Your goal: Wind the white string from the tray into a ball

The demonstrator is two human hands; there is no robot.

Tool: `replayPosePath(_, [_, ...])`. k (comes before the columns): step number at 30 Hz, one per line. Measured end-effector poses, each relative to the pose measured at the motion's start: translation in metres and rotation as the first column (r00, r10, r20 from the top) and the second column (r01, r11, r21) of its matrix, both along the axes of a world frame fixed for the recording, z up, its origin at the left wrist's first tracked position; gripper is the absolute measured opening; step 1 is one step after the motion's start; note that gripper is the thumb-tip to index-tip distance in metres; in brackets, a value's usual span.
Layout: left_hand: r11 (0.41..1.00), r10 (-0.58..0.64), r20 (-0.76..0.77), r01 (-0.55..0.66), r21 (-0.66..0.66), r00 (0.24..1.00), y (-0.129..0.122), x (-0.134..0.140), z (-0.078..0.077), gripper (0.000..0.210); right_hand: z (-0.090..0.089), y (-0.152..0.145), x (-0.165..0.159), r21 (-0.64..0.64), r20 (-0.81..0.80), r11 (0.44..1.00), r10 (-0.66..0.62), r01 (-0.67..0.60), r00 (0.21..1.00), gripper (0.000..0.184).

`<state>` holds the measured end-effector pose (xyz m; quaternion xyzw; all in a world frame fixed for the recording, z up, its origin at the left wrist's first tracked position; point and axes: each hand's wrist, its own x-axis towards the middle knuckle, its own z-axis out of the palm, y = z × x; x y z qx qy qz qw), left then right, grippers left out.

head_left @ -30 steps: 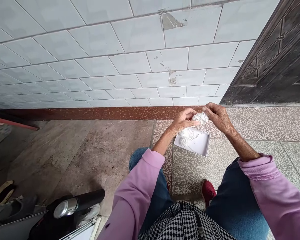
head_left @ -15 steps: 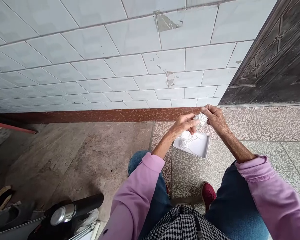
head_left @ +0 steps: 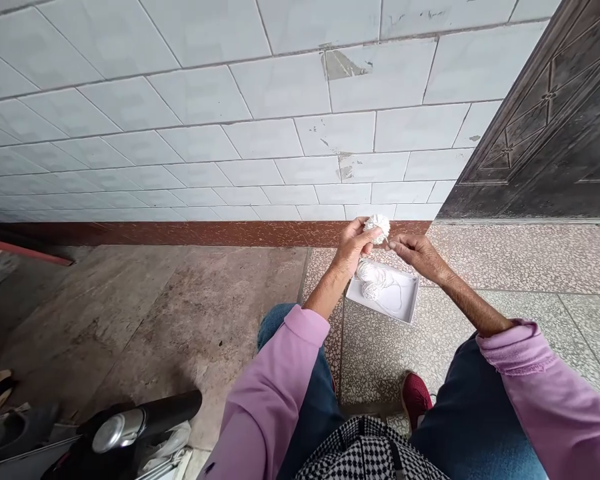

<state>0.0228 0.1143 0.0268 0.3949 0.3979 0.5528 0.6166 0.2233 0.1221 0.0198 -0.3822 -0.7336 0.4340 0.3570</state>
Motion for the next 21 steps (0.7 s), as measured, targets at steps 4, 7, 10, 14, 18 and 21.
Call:
replayPosePath(4, [0.994, 0.090, -0.066, -0.085, 0.074, 0.994, 0.008, -0.006, -0.010, 0.049, 0.011, -0.015, -0.003, 0.084, 0.115, 0.992, 0.088, -0.098, 0.989, 0.054])
replayPosePath(7, [0.987, 0.090, -0.190, -0.063, 0.146, 0.978, 0.012, -0.004, -0.019, 0.044, 0.021, -0.017, -0.002, 0.088, 0.079, 0.991, 0.091, -0.097, 0.993, 0.054])
replayPosePath(10, [0.981, -0.093, -0.282, 0.135, 0.136, 0.955, 0.007, -0.001, -0.021, 0.041, 0.028, -0.009, 0.005, 0.086, -0.016, 0.996, -0.015, 0.016, 1.000, 0.057])
replayPosePath(14, [0.924, -0.341, -0.282, 0.375, 0.073, 0.896, -0.007, -0.002, -0.012, 0.048, 0.027, 0.003, 0.014, 0.006, -0.127, 0.994, -0.103, 0.105, 0.987, 0.065])
replayPosePath(18, [0.930, -0.366, -0.079, 0.368, 0.020, 0.927, -0.011, -0.001, -0.001, 0.056, 0.018, 0.008, 0.013, -0.114, -0.155, 0.991, -0.089, 0.071, 0.984, 0.064])
replayPosePath(21, [0.973, -0.229, 0.068, 0.231, -0.023, 0.971, -0.006, 0.001, 0.003, 0.060, 0.012, 0.007, 0.009, -0.096, -0.100, 0.994, -0.059, 0.049, 0.993, 0.062])
